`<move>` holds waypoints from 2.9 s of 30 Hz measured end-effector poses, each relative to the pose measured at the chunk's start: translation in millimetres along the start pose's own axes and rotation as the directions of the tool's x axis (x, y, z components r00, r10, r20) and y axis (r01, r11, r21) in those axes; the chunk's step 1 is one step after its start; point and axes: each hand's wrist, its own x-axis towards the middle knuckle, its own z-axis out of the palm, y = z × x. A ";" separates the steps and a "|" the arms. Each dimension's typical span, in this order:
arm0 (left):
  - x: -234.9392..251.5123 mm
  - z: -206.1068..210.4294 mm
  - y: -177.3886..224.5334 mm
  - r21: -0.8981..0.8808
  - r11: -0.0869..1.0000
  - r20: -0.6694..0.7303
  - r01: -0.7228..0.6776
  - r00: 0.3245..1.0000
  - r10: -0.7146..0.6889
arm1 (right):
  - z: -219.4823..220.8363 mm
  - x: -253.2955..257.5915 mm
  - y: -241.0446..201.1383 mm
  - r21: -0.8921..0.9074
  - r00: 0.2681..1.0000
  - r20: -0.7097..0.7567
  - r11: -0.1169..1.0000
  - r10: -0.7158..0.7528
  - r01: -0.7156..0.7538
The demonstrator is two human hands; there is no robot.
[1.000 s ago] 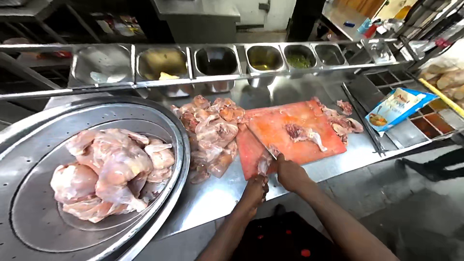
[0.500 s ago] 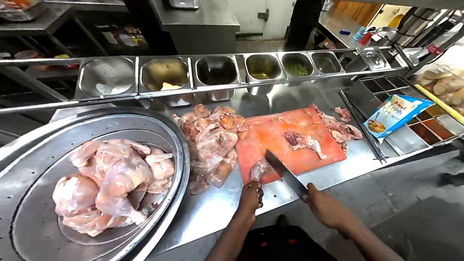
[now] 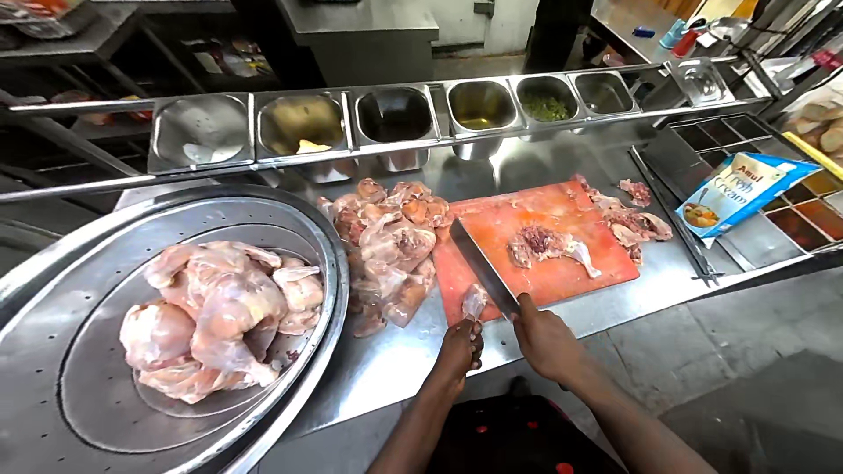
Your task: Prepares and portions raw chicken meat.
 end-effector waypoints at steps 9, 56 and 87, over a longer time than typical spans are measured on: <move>1.3 -3.5 0.5 0.039 0.999 0.033 0.010 0.999 -0.011 | 7.6 8.4 -5.5 -0.052 0.997 0.077 0.999 0.014 -0.010; -0.1 -3.2 10.5 0.005 0.999 -0.009 0.046 0.999 -0.045 | -2.0 -26.5 -9.7 -0.215 0.939 0.285 0.968 0.191 -0.131; -30.9 -51.4 15.2 -0.004 0.999 0.045 -0.050 0.998 0.050 | -5.6 34.1 8.9 0.135 0.988 0.121 0.988 -0.091 0.074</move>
